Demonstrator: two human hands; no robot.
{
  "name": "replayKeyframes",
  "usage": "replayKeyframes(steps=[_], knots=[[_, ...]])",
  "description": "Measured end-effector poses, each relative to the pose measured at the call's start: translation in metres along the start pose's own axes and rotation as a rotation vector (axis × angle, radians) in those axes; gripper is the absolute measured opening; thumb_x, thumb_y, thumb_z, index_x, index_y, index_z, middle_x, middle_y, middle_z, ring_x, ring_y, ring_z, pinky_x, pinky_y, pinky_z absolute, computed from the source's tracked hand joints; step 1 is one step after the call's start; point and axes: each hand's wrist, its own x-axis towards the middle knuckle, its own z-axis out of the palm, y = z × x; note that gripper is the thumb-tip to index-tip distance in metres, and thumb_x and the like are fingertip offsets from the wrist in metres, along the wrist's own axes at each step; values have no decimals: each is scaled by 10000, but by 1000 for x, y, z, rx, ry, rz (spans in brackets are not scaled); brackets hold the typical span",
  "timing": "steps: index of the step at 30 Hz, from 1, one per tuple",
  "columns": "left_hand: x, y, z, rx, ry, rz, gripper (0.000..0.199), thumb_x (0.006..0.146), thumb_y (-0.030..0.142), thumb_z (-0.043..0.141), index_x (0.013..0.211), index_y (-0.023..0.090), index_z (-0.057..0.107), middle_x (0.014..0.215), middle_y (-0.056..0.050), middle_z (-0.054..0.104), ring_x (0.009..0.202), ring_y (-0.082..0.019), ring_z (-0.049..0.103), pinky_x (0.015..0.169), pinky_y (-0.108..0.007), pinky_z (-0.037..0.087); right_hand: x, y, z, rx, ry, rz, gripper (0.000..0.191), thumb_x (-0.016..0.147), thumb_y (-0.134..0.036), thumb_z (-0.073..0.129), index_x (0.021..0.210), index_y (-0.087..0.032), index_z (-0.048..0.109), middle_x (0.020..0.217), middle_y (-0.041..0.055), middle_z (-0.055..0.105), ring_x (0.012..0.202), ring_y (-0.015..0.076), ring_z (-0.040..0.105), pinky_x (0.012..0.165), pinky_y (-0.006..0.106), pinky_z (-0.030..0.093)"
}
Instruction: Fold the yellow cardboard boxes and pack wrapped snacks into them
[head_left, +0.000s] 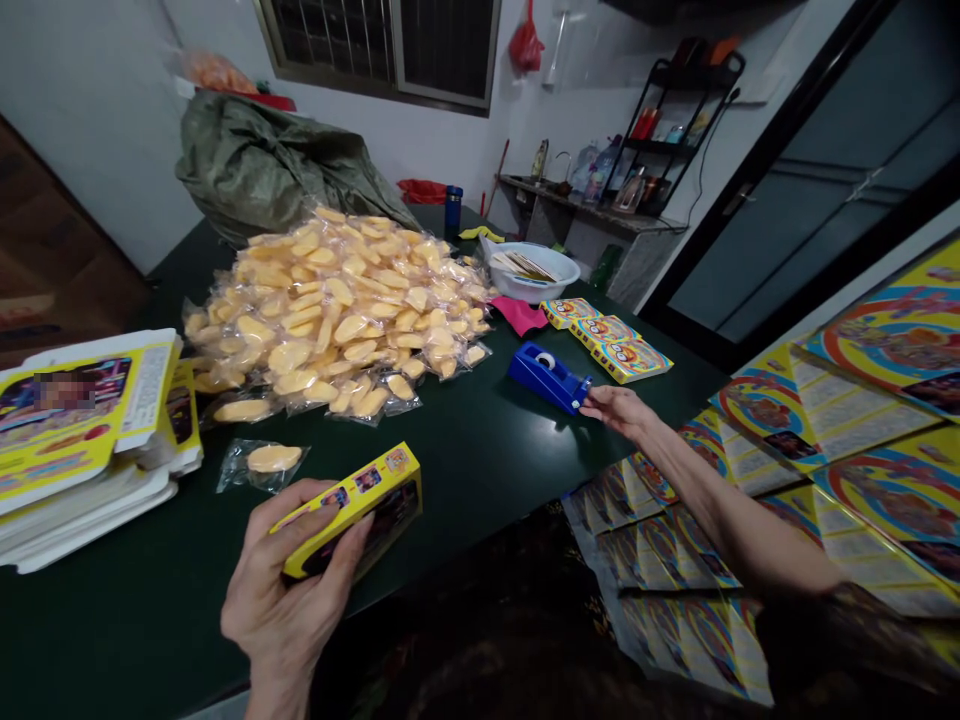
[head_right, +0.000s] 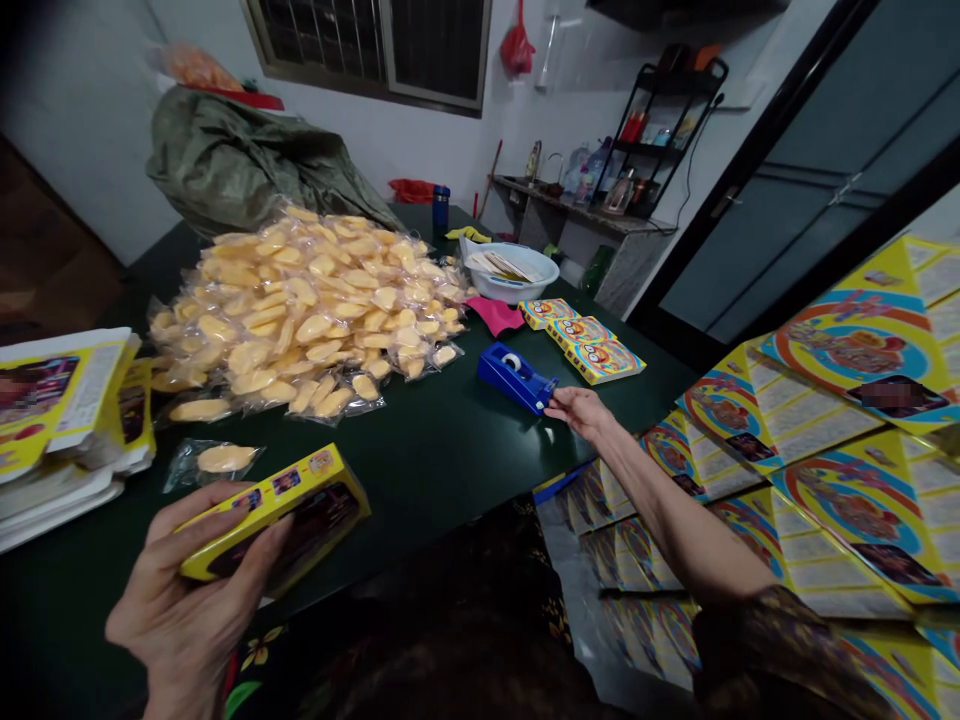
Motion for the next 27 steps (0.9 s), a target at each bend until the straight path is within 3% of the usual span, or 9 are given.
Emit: replayKeyframes(steps=[5, 9, 12, 16, 17, 18, 20, 22, 27], knots=[[-1, 0, 7, 112, 88, -28, 380, 621, 72, 776, 953, 194, 638, 990, -69, 666, 856, -200, 650, 688, -345, 557, -9, 10, 5, -201, 117, -137, 223, 638, -128, 622, 514, -235, 471, 503, -9, 503, 505, 130, 486, 498, 288, 459], [1, 5, 12, 177, 151, 26, 344, 632, 77, 771, 925, 179, 622, 1043, -74, 658, 920, -196, 656, 746, -341, 562, -45, 11, 6, -506, 228, -560, 238, 648, -210, 579, 463, -242, 432, 483, -1, 450, 485, 142, 416, 486, 306, 370], [3, 10, 11, 110, 112, -30, 277, 696, 71, 728, 916, 184, 604, 1042, -64, 652, 927, -172, 659, 750, -317, 568, -89, 11, 32, -518, 34, -650, 155, 703, -315, 585, 585, -217, 560, 513, 5, 521, 483, 147, 470, 498, 300, 384], [4, 14, 8, 103, 105, -53, 242, 722, 82, 714, 908, 193, 606, 988, -48, 660, 874, -148, 662, 723, -282, 565, -159, -5, 106, -367, -317, -784, 101, 795, -309, 596, 792, -211, 619, 544, -27, 546, 431, 107, 481, 434, 245, 389], [3, 15, 8, 113, 107, -58, 232, 727, 90, 711, 907, 195, 608, 982, -47, 661, 875, -147, 661, 729, -283, 563, -174, -10, 126, -259, -408, -752, 174, 807, -292, 593, 966, -222, 608, 592, -32, 580, 416, 97, 479, 408, 230, 385], [2, 16, 8, 122, 112, -67, 226, 730, 100, 711, 907, 195, 607, 971, -46, 664, 875, -148, 660, 739, -285, 560, -187, -15, 145, -136, -490, -678, 400, 817, -278, 592, 1206, -248, 501, 611, -50, 594, 405, 95, 476, 388, 218, 381], [-1, 17, 9, 128, 132, -120, 247, 728, 125, 718, 927, 196, 590, 942, -40, 669, 868, -150, 660, 752, -284, 555, -203, -22, 176, 72, -614, -505, 728, 809, -264, 610, 1420, -285, 215, 620, -78, 607, 389, 92, 467, 366, 205, 381], [-4, 17, 11, 114, 159, -198, 302, 716, 147, 732, 957, 199, 557, 920, -34, 673, 854, -149, 664, 748, -273, 551, -210, -23, 196, 220, -685, -349, 861, 782, -264, 644, 1452, -284, 104, 609, -89, 607, 393, 92, 466, 362, 199, 387], [-9, 19, 14, 58, 164, -255, 331, 717, 171, 733, 960, 211, 511, 923, -34, 676, 851, -152, 676, 729, -261, 552, -214, -15, 208, 345, -738, -156, 890, 714, -283, 704, 1428, -238, 175, 598, -76, 616, 406, 88, 467, 364, 192, 387]])
